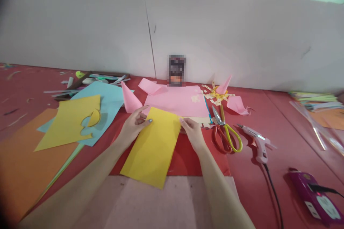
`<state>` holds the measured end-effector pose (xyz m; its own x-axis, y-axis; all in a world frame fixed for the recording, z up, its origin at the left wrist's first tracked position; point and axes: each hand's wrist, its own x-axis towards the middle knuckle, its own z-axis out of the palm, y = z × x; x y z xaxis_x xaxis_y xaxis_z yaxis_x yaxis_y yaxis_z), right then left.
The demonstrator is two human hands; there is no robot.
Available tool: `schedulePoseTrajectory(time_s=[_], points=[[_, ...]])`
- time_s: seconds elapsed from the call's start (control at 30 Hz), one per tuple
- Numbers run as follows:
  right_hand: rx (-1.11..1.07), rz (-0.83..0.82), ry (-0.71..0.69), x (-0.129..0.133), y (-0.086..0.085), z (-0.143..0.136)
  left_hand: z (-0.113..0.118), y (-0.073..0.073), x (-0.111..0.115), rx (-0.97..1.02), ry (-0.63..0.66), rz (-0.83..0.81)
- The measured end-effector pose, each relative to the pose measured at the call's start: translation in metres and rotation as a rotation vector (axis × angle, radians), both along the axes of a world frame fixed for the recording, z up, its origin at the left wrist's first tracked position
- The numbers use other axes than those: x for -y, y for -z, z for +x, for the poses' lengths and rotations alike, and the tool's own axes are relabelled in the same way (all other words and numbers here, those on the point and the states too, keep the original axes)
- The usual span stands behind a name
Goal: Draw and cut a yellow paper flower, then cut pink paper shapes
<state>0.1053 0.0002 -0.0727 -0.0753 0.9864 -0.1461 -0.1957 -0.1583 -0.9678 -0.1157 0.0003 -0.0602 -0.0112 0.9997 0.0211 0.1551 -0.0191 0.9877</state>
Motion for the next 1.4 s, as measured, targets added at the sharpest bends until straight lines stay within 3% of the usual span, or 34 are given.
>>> schedulePoseTrajectory(time_s=[0.13,0.3,0.47,0.63,0.93,1.13,1.4], points=[[0.029,0.006,0.015,0.0,0.001,0.001,0.0,-0.004,0.001,-0.051,0.08,-0.033],[0.085,0.009,-0.004,0.0,0.003,0.0,0.001,-0.005,0.003,-0.15,-0.01,-0.064],[0.1,0.038,-0.003,0.001,0.002,0.0,0.002,-0.004,0.005,-0.128,0.041,-0.065],[0.217,0.181,0.042,0.002,0.004,-0.001,0.001,-0.002,0.003,-0.144,0.013,-0.066],[0.296,0.241,0.15,0.002,0.005,-0.002,0.003,-0.008,0.01,-0.144,0.289,-0.1],[0.389,0.243,0.133,0.003,0.0,-0.002,0.002,-0.007,0.009,-0.27,0.192,-0.028],[0.317,0.213,0.116,0.004,0.001,-0.004,0.003,-0.007,0.007,-0.235,0.16,-0.056]])
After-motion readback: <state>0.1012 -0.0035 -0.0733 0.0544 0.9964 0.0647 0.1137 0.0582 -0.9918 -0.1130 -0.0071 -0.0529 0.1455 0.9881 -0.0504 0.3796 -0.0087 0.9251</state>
